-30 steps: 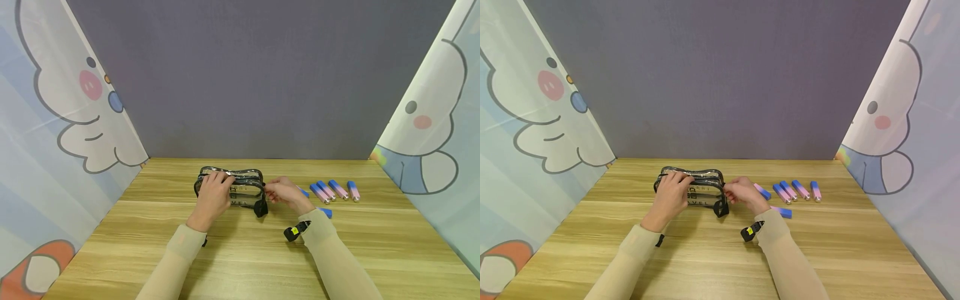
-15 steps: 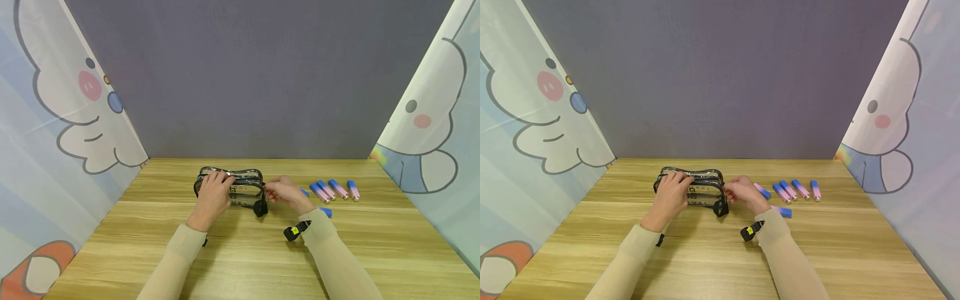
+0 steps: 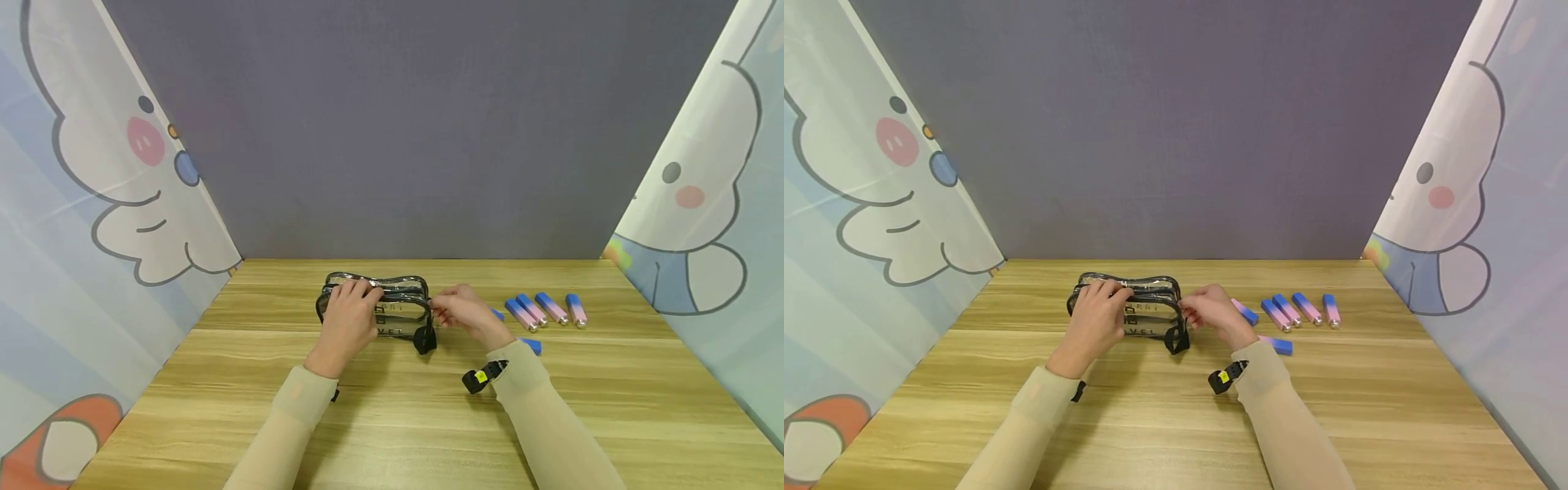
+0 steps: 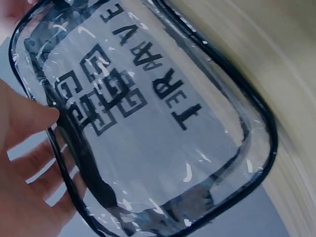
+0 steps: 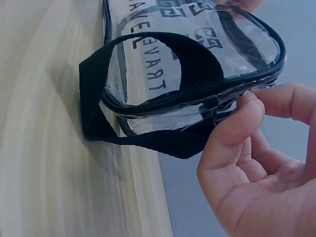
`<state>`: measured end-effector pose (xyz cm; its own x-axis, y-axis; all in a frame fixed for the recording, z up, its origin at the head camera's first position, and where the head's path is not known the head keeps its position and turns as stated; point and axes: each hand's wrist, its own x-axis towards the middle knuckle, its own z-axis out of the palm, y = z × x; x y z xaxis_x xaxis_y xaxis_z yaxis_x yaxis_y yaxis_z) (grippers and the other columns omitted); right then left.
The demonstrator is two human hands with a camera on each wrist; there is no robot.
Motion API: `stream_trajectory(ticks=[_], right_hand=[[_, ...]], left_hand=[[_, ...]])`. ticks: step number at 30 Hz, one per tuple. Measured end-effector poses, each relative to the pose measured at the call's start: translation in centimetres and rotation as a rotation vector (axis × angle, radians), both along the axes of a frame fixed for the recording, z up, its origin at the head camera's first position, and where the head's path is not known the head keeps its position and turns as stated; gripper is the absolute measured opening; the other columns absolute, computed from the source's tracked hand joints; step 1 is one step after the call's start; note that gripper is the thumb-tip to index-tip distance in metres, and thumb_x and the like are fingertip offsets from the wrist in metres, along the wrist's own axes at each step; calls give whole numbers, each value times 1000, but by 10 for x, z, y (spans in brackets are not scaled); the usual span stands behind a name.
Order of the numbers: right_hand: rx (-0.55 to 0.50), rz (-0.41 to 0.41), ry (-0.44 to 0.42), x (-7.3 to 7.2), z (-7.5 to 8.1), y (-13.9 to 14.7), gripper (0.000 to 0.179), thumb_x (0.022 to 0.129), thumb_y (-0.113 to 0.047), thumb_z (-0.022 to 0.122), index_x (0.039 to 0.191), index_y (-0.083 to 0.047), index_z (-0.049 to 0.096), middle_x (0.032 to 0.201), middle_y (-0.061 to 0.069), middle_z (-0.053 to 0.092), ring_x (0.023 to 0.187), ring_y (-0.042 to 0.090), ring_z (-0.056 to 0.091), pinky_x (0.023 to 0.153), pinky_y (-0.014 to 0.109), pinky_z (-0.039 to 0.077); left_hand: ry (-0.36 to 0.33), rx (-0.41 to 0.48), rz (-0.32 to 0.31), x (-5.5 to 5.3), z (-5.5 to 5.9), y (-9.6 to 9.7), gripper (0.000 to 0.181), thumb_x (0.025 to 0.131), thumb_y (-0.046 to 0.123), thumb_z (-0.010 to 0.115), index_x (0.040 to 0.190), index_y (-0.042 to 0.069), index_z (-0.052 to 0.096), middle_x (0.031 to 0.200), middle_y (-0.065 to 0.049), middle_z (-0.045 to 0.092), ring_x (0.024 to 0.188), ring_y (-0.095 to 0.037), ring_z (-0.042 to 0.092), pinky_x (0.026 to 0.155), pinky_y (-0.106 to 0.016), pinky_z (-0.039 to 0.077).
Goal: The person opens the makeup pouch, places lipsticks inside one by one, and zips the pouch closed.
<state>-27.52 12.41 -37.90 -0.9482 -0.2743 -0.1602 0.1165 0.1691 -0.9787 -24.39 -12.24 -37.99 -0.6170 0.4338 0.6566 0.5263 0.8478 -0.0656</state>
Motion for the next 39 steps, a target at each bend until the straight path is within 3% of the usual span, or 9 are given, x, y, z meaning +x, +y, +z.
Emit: stream_trajectory(ticks=[5,9,16,23,39], right_hand=[[4,-10,0,0,-1,1,27,95,-7,57,113,11,64,80,11,61,63,15,52,58,26,52],[7,-15,5,0,-1,2,26,96,-7,56,113,11,64,82,12,61,63,15,53,58,26,52],[15,-10,6,2,2,1,26,96,-8,57,112,10,65,82,12,61,63,14,52,59,27,52],[13,-6,8,3,3,1,25,97,-9,57,111,10,66,81,11,61,63,14,52,59,27,52],[35,-25,1,3,6,0,22,95,-8,57,106,9,67,80,11,61,62,14,53,58,26,52]], left_hand=[[-22,15,-13,2,5,4,14,86,4,65,98,7,72,96,-8,60,90,-29,53,87,-48,46],[-8,18,-30,2,7,7,13,86,8,68,98,7,72,97,-9,60,88,-29,52,84,-46,46],[22,34,-121,0,9,16,16,85,11,76,100,7,73,97,-8,64,89,-27,57,80,-44,48],[22,40,-190,-1,8,25,9,91,11,75,100,10,73,95,-6,64,89,-25,58,78,-40,48],[30,36,-164,-2,4,30,10,96,8,68,103,12,73,95,-4,64,89,-25,57,80,-42,50]])
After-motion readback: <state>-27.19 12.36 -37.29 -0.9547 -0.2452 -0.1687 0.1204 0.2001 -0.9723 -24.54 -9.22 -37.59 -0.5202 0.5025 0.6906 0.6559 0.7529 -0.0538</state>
